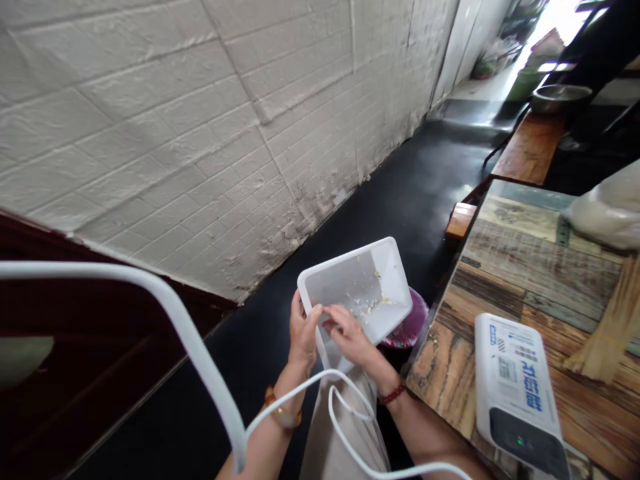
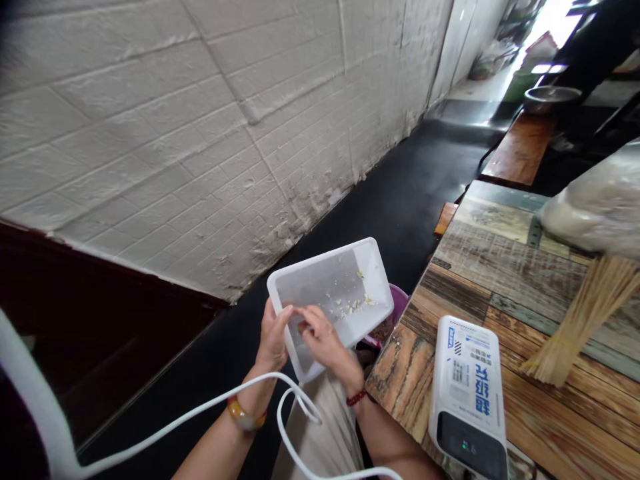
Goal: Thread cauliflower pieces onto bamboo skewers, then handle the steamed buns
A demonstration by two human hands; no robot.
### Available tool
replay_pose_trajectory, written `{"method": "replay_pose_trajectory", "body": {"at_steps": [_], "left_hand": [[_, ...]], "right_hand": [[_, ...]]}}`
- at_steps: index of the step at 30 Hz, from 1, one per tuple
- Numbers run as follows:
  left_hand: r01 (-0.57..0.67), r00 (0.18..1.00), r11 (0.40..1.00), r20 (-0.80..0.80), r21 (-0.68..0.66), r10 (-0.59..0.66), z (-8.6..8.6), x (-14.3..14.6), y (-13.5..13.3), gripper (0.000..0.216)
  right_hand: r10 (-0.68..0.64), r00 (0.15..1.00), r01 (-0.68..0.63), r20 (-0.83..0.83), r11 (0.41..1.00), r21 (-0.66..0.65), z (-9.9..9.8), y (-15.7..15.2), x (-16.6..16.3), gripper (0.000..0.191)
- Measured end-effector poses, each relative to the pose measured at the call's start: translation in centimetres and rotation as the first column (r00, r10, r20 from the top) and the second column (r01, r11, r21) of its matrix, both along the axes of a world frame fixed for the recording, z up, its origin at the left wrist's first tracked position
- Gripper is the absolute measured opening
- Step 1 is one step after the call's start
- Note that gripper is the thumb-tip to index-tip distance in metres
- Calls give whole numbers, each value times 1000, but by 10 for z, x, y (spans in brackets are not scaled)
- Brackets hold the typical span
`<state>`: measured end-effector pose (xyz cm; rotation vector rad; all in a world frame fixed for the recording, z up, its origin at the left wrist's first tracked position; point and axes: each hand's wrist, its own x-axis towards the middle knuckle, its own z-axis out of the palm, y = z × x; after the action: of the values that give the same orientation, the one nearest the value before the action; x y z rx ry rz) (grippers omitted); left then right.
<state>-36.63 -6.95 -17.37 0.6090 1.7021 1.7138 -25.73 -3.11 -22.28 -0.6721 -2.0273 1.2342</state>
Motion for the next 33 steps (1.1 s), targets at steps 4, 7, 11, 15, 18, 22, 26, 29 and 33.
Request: {"method": "replay_pose_trajectory", "body": {"at_steps": [4,7,11,15,18,22,26,29,33], "left_hand": [[21,999,1000,32,-7,-21,6,-1,0,66],[25,999,999,42,-24,-24,7,-8,-3,68],[44,997,996,59,-78,-40,6,-14,-5,68],[83,996,990,33,-115,-80,6,-13,0,71],[142,990,978,9,-151,-143,8,-13,0,69],[185,983,971,16,-150,-185,11,-17,-8,66],[91,995,989,-30,-116,-95,14,-17,-10,71],[80,995,990,-57,-113,-86,17,-14,-5,71],[138,988,984,-58,-115,-145,16,-7,-1,73]], "right_hand": [[-26,998,28,51,999,-29,-14,10,-14,32],[-171,978,174,124,985,-13,-41,29,8,27],[-366,909,367,200,930,35,-60,51,41,36],[-437,879,404,191,895,189,-48,72,42,42],[-489,848,415,205,852,319,-40,90,35,42],[-497,837,411,230,847,337,-52,93,44,36],[-434,861,329,266,873,360,-62,74,68,27],[-423,869,310,257,870,383,-55,76,82,31],[-502,832,396,235,835,382,-49,93,91,41]]}}
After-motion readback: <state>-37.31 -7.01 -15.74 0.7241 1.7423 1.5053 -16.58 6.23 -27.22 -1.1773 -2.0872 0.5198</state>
